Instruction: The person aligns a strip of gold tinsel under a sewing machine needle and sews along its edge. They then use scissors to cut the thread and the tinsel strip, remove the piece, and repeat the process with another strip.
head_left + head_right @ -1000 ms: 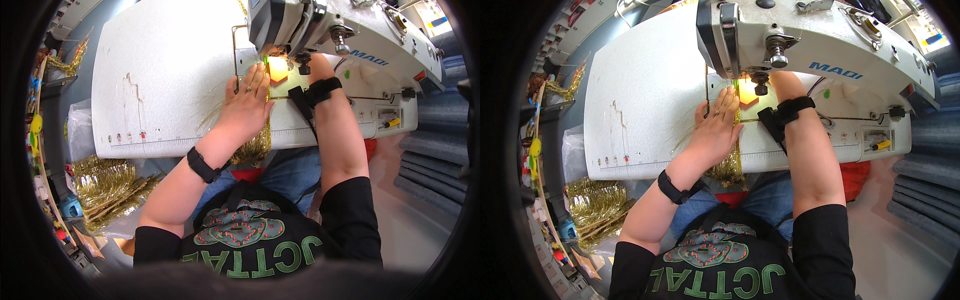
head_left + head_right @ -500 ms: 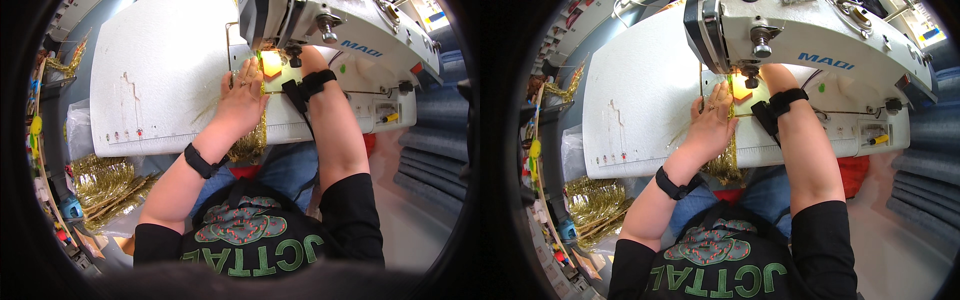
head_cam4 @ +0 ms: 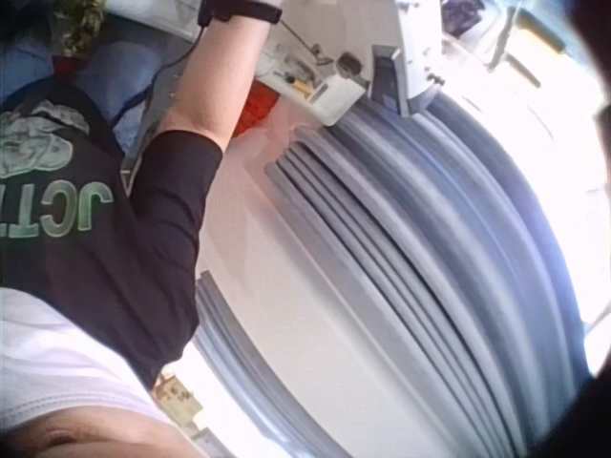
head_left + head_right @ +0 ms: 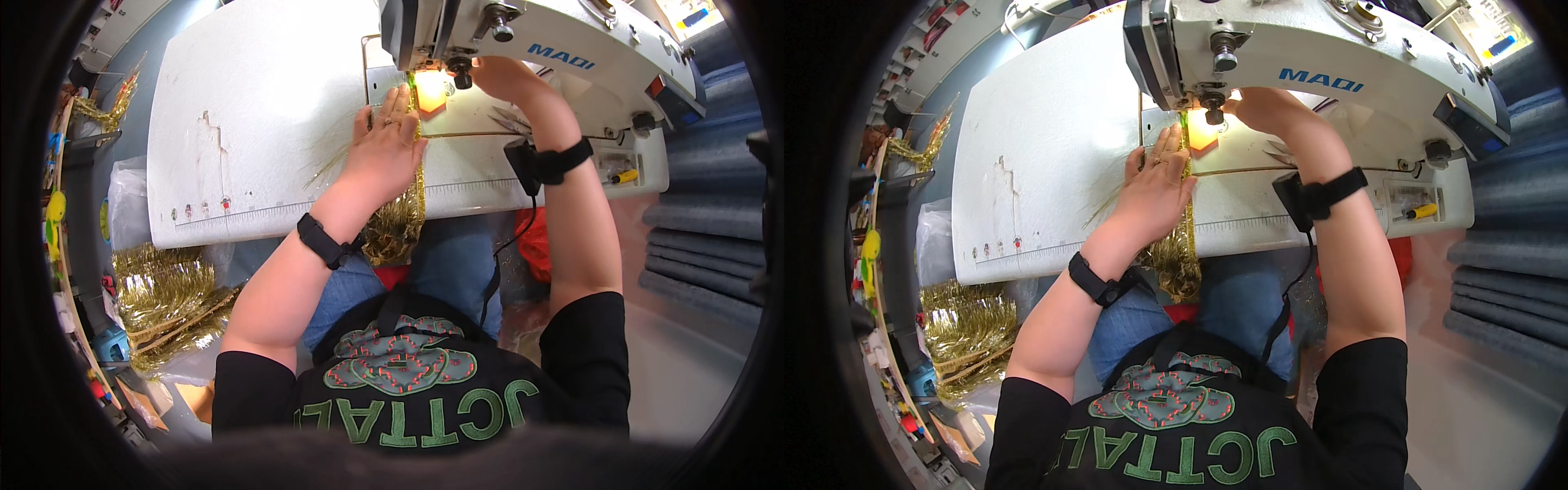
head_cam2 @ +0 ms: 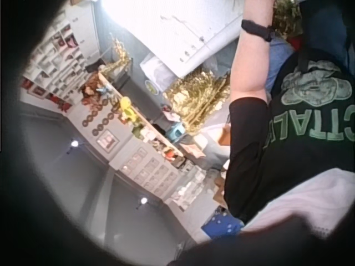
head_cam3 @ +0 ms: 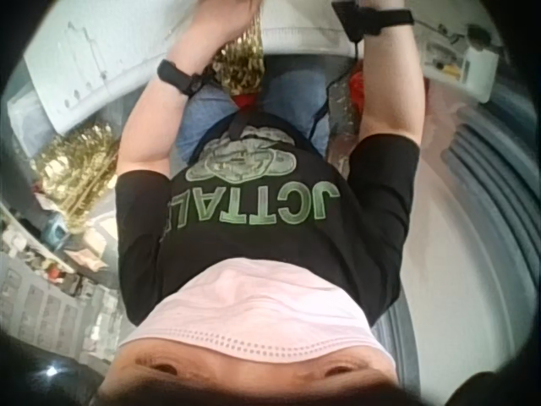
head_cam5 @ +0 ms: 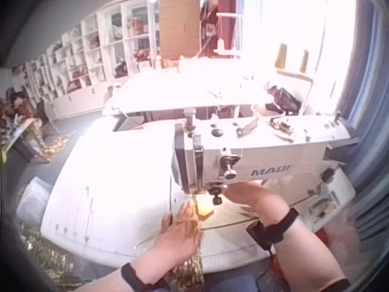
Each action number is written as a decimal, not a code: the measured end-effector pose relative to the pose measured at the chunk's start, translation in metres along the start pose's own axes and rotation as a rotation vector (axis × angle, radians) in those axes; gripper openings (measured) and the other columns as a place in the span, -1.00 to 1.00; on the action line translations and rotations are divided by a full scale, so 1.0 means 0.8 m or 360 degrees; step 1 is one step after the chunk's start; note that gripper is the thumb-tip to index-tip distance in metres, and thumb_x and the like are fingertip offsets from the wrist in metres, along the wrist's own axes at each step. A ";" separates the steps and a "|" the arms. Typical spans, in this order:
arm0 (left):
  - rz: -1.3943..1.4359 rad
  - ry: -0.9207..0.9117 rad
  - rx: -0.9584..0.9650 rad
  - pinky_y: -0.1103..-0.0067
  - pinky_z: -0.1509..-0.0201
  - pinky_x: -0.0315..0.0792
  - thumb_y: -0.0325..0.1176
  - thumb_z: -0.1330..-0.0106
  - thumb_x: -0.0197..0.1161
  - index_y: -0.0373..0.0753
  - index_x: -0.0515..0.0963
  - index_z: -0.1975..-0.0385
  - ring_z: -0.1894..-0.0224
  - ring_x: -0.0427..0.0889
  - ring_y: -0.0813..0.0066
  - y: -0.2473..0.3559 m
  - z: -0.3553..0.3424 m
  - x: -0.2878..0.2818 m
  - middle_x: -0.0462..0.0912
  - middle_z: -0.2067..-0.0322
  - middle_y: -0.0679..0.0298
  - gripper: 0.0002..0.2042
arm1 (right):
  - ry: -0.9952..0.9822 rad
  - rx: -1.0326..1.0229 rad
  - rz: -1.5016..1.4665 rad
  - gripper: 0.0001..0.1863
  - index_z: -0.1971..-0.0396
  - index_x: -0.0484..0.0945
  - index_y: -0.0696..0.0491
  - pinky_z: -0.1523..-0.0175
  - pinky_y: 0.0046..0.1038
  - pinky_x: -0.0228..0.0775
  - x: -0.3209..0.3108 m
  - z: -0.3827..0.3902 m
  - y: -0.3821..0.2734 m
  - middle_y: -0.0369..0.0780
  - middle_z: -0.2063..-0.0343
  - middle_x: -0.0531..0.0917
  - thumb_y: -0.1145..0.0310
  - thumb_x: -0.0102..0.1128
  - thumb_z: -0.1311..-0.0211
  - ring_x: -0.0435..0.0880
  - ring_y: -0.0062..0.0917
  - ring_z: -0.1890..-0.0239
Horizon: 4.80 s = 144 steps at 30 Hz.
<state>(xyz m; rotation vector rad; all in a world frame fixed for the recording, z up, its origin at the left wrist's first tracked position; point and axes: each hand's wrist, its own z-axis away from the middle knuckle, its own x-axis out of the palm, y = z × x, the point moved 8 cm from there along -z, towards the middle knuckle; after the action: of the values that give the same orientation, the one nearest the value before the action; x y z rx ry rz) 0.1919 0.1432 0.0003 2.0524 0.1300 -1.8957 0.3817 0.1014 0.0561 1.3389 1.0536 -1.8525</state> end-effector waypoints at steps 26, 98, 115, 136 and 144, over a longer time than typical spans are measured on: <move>-0.0047 -0.0144 -0.0044 0.10 -0.64 -0.19 -0.09 -0.63 -0.13 -0.25 0.27 -0.35 -0.68 -0.15 0.22 0.000 -0.009 -0.004 -0.04 -0.62 0.02 -0.54 | 0.0189 -0.0006 -0.0677 -0.48 -0.14 0.56 0.22 -0.04 -0.31 0.57 -0.016 0.033 0.001 0.04 -0.05 0.72 0.15 0.38 -0.36 0.74 -0.27 0.04; -0.0035 0.0202 0.0019 0.16 -0.53 -0.03 -0.30 -0.53 0.07 -0.06 0.53 -0.27 -0.59 0.20 0.27 -0.018 0.011 -0.070 0.28 -0.53 0.17 -0.64 | 0.0447 0.0245 -0.1593 -0.88 0.31 0.62 0.14 0.22 -0.43 0.57 0.104 0.177 -0.085 -0.19 0.39 0.73 0.45 0.38 -0.24 0.73 -0.46 0.38; 0.0392 0.0636 0.0169 0.33 -0.11 0.56 -0.36 -0.47 0.25 -0.41 0.53 -0.25 -0.13 0.72 0.12 0.024 0.089 -0.085 0.65 -0.19 -0.04 -0.59 | 0.0954 -0.0510 -0.1052 -0.77 0.14 0.61 0.06 0.14 -0.28 0.60 0.069 0.245 -0.103 -0.15 0.29 0.75 0.58 0.30 -0.19 0.77 -0.22 0.23; 0.0533 0.0517 0.0614 0.33 -0.24 0.42 -0.46 -0.33 0.30 -0.22 0.61 -0.18 -0.32 0.58 0.19 0.047 0.112 -0.104 0.70 -0.11 0.19 -0.61 | 0.1264 -0.0802 -0.0519 -0.65 0.16 0.69 -0.16 -0.27 -0.27 0.28 0.087 0.276 -0.126 -0.40 -0.01 0.70 0.19 0.49 0.01 0.65 -0.51 -0.11; 0.0731 0.0431 0.0990 0.44 0.10 0.37 -0.34 -0.20 0.41 -0.02 0.74 0.11 0.26 0.58 0.39 0.066 0.122 -0.145 0.72 0.26 0.46 -0.76 | 0.1414 -0.1179 -0.0782 -0.66 0.23 0.61 -0.04 0.20 -0.45 0.41 0.039 0.300 -0.161 -0.39 0.46 0.58 0.14 0.49 -0.06 0.56 -0.50 0.46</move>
<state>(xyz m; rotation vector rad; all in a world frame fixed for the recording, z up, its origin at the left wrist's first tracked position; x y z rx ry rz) 0.1031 0.0824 0.1193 2.4295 -0.8926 -1.4730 0.1535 -0.0443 0.0992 1.4882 2.3946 -0.8551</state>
